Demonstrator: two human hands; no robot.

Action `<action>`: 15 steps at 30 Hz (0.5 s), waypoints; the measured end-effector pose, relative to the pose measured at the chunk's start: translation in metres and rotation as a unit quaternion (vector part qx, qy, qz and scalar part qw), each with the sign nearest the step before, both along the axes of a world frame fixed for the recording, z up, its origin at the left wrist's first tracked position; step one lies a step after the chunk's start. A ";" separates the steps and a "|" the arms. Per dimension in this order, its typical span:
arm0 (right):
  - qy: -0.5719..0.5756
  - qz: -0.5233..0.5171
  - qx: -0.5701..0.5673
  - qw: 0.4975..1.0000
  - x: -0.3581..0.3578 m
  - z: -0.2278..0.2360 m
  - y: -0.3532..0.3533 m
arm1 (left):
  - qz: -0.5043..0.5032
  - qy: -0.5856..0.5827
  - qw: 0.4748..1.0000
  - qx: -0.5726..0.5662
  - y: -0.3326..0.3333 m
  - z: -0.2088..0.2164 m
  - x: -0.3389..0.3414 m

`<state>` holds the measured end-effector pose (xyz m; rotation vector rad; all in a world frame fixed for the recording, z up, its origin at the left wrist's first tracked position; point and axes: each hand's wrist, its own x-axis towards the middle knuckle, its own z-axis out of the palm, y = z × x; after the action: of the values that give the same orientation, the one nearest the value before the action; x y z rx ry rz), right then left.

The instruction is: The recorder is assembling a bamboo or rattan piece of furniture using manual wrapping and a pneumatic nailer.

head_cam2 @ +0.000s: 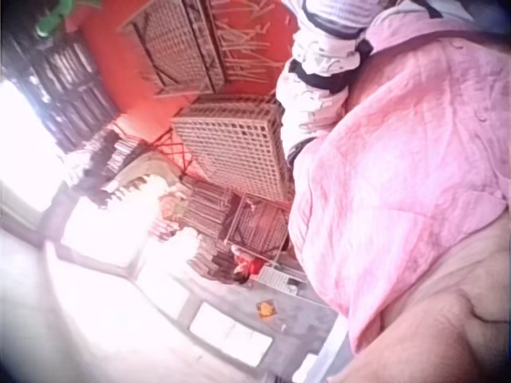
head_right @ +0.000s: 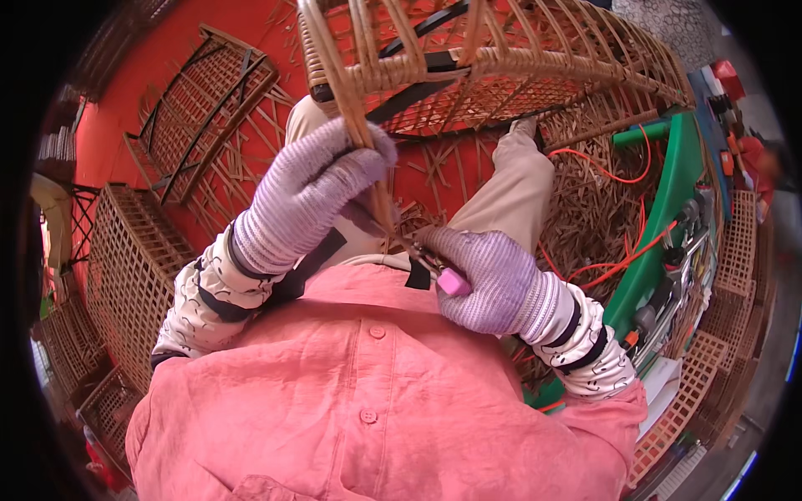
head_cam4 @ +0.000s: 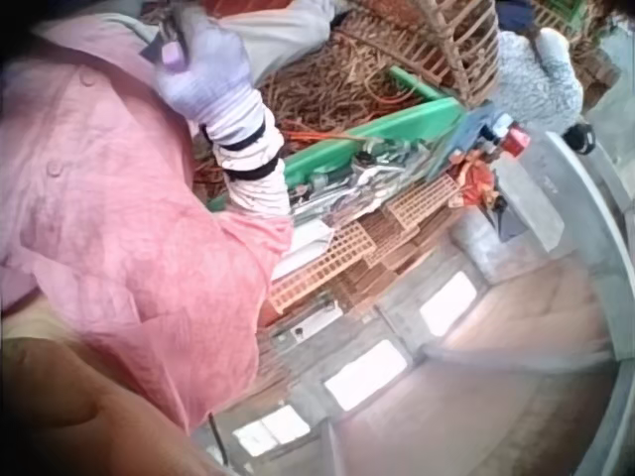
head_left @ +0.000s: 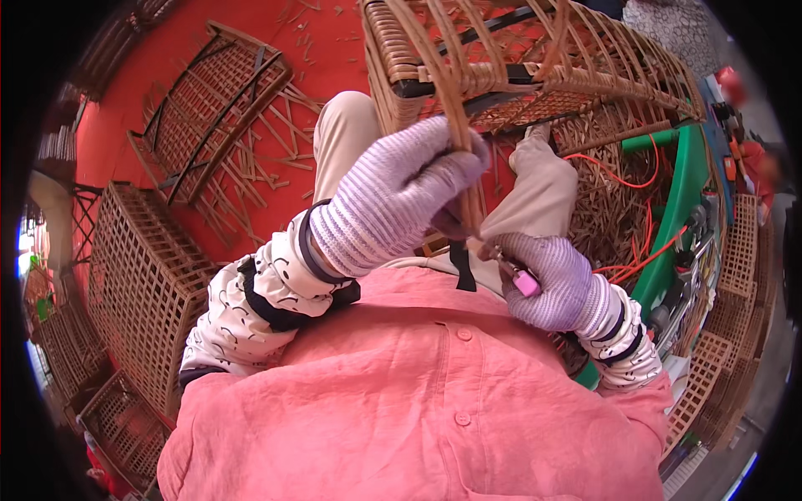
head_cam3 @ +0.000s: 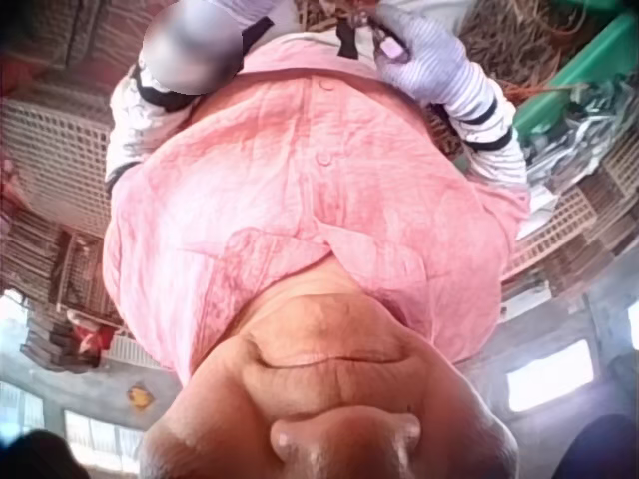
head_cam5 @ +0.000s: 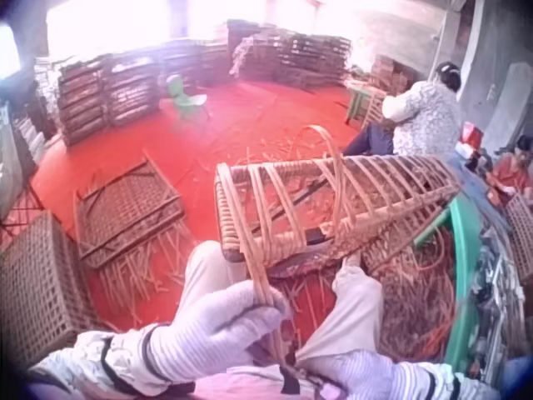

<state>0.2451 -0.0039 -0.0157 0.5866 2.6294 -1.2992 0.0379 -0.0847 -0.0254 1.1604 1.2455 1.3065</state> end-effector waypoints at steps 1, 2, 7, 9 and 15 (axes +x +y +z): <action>0.015 0.019 0.046 0.999 0.007 -0.003 0.001 | 0.013 -0.030 0.999 -0.012 0.003 0.001 0.002; 0.014 0.003 0.048 0.999 0.017 -0.002 0.001 | 0.022 -0.060 0.998 -0.024 0.006 0.003 0.005; 0.012 -0.267 0.239 0.934 0.119 0.011 0.003 | 0.045 0.023 0.998 -0.049 0.019 -0.001 0.015; -0.054 -0.435 0.374 0.817 0.196 0.001 -0.008 | 0.090 0.085 0.992 -0.019 0.019 -0.003 0.013; -0.377 -0.767 0.120 0.504 0.379 -0.022 -0.123 | 0.214 0.148 0.963 0.065 0.037 -0.014 -0.042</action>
<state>0.6237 -0.1270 -0.0379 2.9408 0.9829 -0.3041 -0.0043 -0.0482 -0.0395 1.2566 1.7221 1.5877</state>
